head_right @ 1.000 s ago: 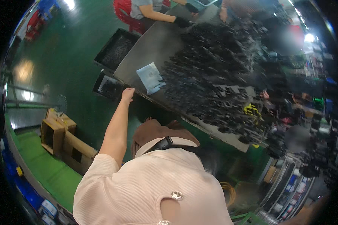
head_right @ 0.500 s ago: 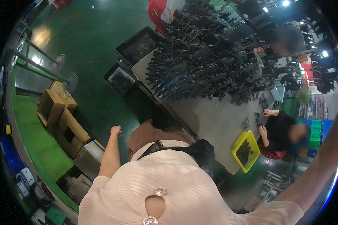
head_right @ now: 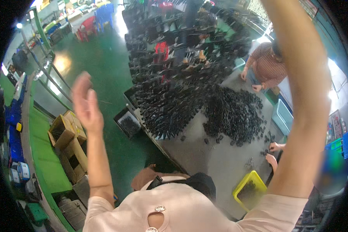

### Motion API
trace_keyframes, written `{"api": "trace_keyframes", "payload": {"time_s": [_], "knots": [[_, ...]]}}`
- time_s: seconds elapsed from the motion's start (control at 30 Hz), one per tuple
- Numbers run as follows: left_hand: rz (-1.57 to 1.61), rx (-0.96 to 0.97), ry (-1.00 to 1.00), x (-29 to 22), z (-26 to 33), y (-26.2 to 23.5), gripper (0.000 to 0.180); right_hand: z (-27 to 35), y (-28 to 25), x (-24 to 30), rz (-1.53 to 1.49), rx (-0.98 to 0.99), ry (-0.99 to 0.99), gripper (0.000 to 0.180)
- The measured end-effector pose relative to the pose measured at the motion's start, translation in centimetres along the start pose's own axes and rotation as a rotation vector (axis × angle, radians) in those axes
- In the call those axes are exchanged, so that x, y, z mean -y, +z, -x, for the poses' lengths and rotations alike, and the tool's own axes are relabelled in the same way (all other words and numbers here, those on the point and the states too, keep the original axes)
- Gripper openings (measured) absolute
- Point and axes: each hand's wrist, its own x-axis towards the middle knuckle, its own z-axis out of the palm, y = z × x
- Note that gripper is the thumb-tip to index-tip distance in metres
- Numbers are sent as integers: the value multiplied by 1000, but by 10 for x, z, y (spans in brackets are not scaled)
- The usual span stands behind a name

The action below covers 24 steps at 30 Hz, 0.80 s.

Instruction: The person attaches small black plastic components onto a vertical rotating rack by hand. They repeatedly pick parts from a table and place them onto the rack, then rotate the rack to access new positions. Other workers are present at the same table.

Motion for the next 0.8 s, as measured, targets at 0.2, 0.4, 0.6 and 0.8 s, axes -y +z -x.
{"api": "trace_keyframes", "payload": {"time_s": [0.2,0.4,0.6,0.8], "knots": [[-467,594,827,-185,-144,75,58,-14,-39,-4,-136,330,69,27],[-370,1072,880,-190,-179,149,64,-22,-43,-12,-180,336,34,25],[-241,1318,707,-176,-183,177,66,-10,-47,-10,-30,291,8,25],[-256,1330,635,-186,-187,188,59,40,-91,-5,541,-154,-500,33]]}}
